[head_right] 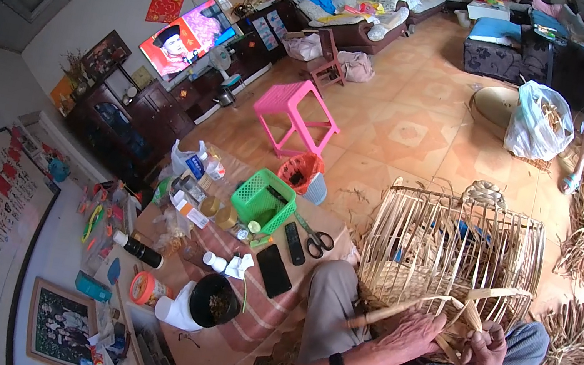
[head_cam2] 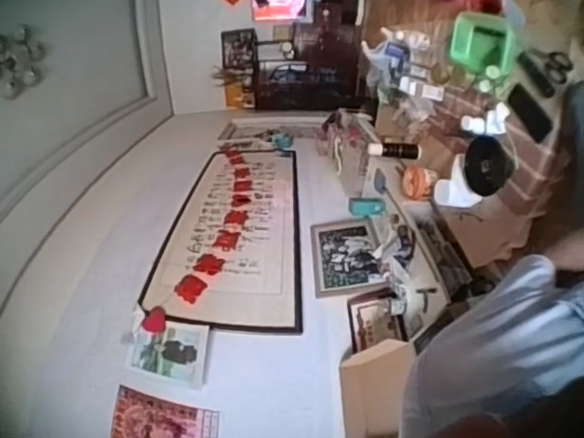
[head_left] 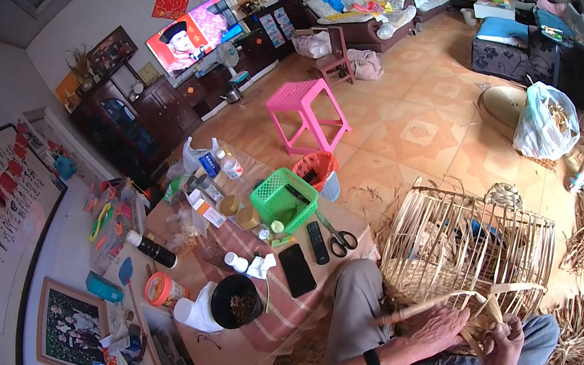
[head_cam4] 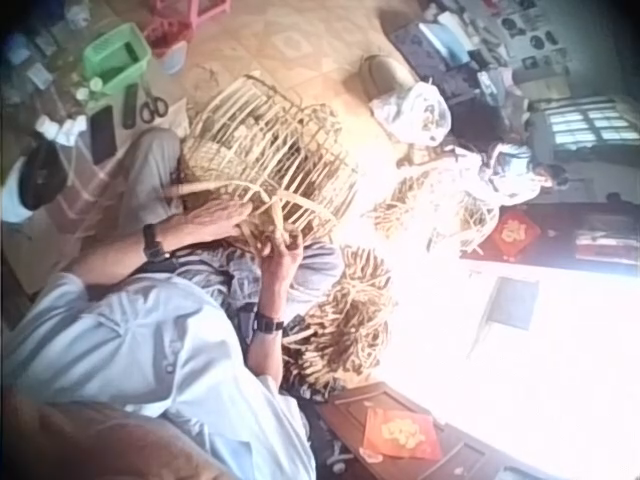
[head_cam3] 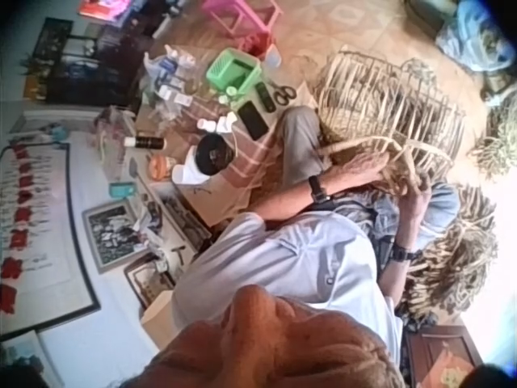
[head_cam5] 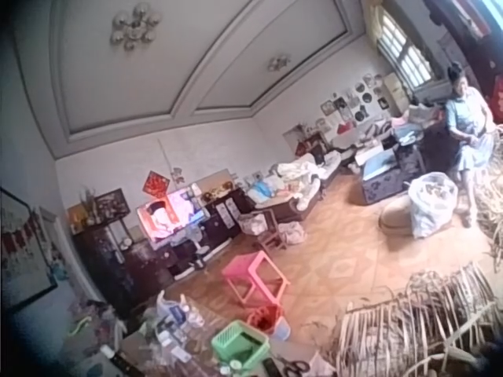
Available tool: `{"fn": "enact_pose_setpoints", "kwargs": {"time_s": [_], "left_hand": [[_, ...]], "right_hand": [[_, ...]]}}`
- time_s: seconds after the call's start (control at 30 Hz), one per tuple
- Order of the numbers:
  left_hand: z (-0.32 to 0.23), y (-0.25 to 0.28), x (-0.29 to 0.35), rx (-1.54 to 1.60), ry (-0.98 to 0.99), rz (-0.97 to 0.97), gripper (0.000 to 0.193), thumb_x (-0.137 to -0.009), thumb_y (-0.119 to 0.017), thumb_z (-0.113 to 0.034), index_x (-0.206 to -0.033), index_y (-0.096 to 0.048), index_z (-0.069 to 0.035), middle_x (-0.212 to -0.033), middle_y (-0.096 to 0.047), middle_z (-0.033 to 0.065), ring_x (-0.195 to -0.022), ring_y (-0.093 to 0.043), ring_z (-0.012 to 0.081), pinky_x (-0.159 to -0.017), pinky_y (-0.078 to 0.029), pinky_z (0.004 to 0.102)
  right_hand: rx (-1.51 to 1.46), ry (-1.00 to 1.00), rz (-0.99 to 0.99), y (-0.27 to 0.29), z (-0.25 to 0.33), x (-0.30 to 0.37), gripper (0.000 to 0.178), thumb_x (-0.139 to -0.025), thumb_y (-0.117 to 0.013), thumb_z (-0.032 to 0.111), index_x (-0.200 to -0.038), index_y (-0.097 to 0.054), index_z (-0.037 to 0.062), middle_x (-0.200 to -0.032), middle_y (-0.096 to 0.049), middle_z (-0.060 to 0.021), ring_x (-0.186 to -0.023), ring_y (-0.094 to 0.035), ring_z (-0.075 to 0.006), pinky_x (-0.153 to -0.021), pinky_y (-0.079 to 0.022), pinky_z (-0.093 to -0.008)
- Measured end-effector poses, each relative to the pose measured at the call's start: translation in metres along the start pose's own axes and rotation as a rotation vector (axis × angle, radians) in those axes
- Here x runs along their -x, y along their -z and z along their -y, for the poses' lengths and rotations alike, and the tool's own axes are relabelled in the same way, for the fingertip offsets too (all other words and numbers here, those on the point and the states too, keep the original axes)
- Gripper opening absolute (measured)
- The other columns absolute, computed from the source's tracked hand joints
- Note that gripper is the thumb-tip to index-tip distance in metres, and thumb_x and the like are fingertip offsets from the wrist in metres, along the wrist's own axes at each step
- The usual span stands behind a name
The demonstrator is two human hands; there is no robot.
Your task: Weaving a large bamboo or reed basket by hand.
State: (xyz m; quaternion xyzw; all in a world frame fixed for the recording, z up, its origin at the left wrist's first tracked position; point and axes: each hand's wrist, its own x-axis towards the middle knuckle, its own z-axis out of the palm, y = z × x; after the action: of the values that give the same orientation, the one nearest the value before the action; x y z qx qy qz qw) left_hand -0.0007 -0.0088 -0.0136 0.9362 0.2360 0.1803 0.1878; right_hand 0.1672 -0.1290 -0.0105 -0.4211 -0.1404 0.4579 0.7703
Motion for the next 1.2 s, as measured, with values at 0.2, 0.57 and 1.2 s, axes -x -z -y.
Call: {"fn": "enact_pose_setpoints", "kwargs": {"time_s": [0.2, 0.57, 1.2], "left_hand": [[0.004, 0.007, -0.001, 0.252, -0.044, -0.049, 0.038, -0.082, -0.079, -0.015, -0.101, -0.047, -0.005, -0.087, -0.063, 0.0139, -0.089, -0.064, 0.0362, -0.084, -0.045, 0.0483], [0.003, 0.025, -0.007, 0.232, -0.026, 0.004, 0.042, -0.075, -0.078, -0.006, -0.109, -0.053, -0.006, -0.094, -0.066, 0.0140, -0.100, -0.061, 0.0373, -0.089, -0.047, 0.0478], [0.007, 0.036, 0.003, 0.350, -0.055, -0.044, 0.022, -0.099, -0.063, -0.025, -0.111, -0.056, -0.007, -0.095, -0.067, 0.0133, -0.101, -0.063, 0.0338, -0.095, -0.043, 0.0455]], "right_hand": [[-0.085, -0.019, -0.014, 0.023, -0.015, 0.015, 0.030, -0.090, -0.079, 0.010, -0.109, -0.058, 0.0023, -0.084, -0.071, -0.0063, -0.042, -0.055, -0.0100, -0.039, -0.046, -0.0220], [0.083, -0.129, 0.077, -0.011, -0.002, 0.073, 0.039, -0.082, -0.085, 0.014, -0.104, -0.055, 0.0033, -0.072, -0.066, -0.0046, -0.041, -0.050, -0.0086, -0.039, -0.039, -0.0221], [0.304, -0.461, 0.100, 0.002, 0.015, 0.056, 0.032, -0.095, -0.074, 0.034, -0.087, -0.067, 0.0044, -0.056, -0.057, 0.0000, -0.039, -0.047, -0.0076, -0.037, -0.030, -0.0232]]}}
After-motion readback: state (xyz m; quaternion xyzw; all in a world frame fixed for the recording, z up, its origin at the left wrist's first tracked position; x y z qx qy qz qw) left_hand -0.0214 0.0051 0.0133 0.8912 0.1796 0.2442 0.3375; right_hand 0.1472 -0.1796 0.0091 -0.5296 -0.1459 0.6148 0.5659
